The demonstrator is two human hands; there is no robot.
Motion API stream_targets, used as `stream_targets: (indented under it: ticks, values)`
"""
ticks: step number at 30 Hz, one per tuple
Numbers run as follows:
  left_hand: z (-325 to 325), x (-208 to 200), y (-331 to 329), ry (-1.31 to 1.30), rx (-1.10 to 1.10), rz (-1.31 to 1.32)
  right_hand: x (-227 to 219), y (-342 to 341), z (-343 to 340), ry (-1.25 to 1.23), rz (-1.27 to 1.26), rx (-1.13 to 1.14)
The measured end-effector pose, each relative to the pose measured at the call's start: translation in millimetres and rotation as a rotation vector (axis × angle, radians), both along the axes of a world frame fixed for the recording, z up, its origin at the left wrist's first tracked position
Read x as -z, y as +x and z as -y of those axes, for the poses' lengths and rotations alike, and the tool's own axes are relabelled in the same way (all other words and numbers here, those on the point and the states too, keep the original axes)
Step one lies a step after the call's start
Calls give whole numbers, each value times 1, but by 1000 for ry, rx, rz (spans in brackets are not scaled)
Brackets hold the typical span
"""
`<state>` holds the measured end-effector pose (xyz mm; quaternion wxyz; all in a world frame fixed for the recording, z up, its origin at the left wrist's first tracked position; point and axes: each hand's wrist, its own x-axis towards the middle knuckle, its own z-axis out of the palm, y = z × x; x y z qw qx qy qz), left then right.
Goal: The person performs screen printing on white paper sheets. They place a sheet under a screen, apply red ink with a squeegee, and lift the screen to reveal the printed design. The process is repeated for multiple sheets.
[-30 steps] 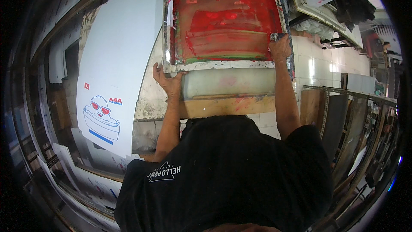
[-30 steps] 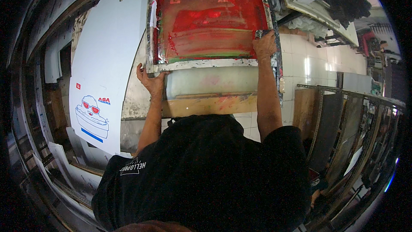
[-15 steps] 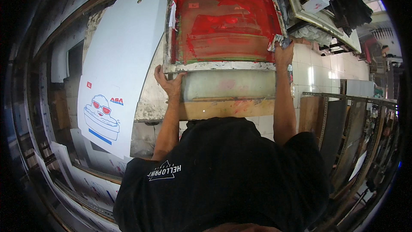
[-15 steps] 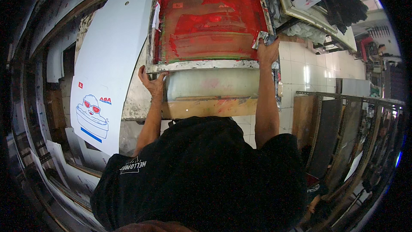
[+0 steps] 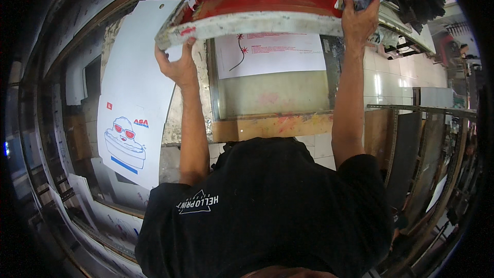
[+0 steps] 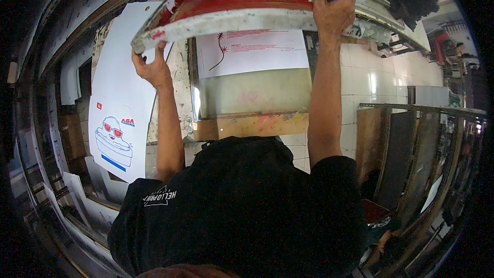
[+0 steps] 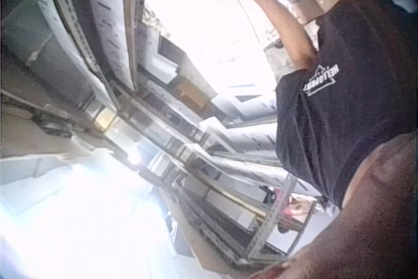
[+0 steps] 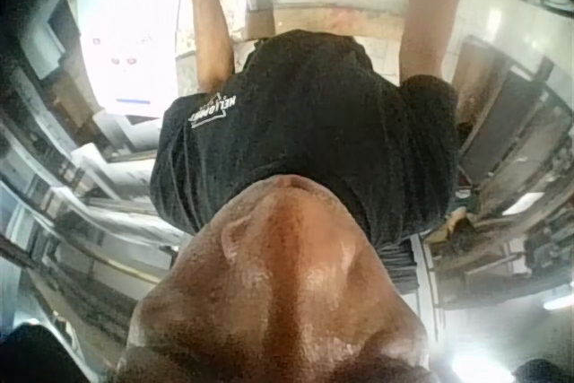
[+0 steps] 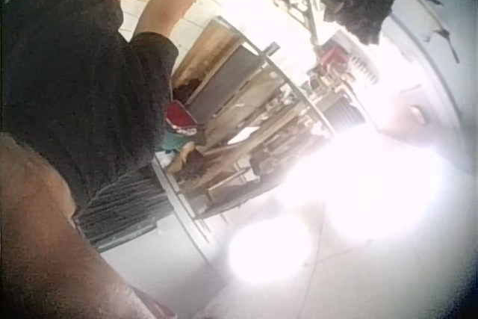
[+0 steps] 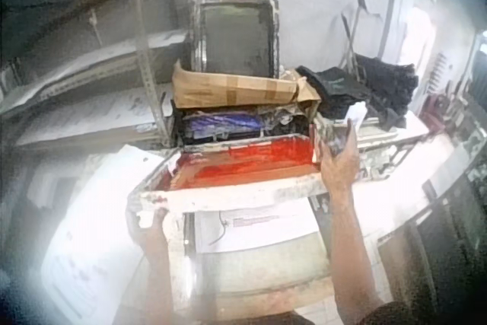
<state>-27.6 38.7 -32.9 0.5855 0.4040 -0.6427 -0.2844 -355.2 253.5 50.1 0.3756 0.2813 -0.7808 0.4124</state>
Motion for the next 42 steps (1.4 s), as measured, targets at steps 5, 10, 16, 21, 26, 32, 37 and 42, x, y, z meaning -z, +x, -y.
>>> stream_targets:
  ticks: [5,10,16,21,26,32,37,42]
  values:
    - [18,19,-14,61,106,-154,-32,-11,10,61,19,13]
    - [-9,103,-20,287,-23,393,-43,-9,24,9,48,-14]
    - [-74,132,-29,327,-113,992,-45,-8,25,-15,110,-15]
    - [-72,140,-30,327,-146,906,-45,-10,23,-19,128,-16]
    - [-68,137,-29,429,-149,893,-49,-6,24,-29,146,-31]
    - [-58,163,-21,434,-15,581,-44,-16,20,-27,99,-61]
    - [-55,178,0,453,136,259,-52,-3,22,-42,136,-121]
    - [-84,123,16,791,179,-18,-60,1,17,-58,119,-172]
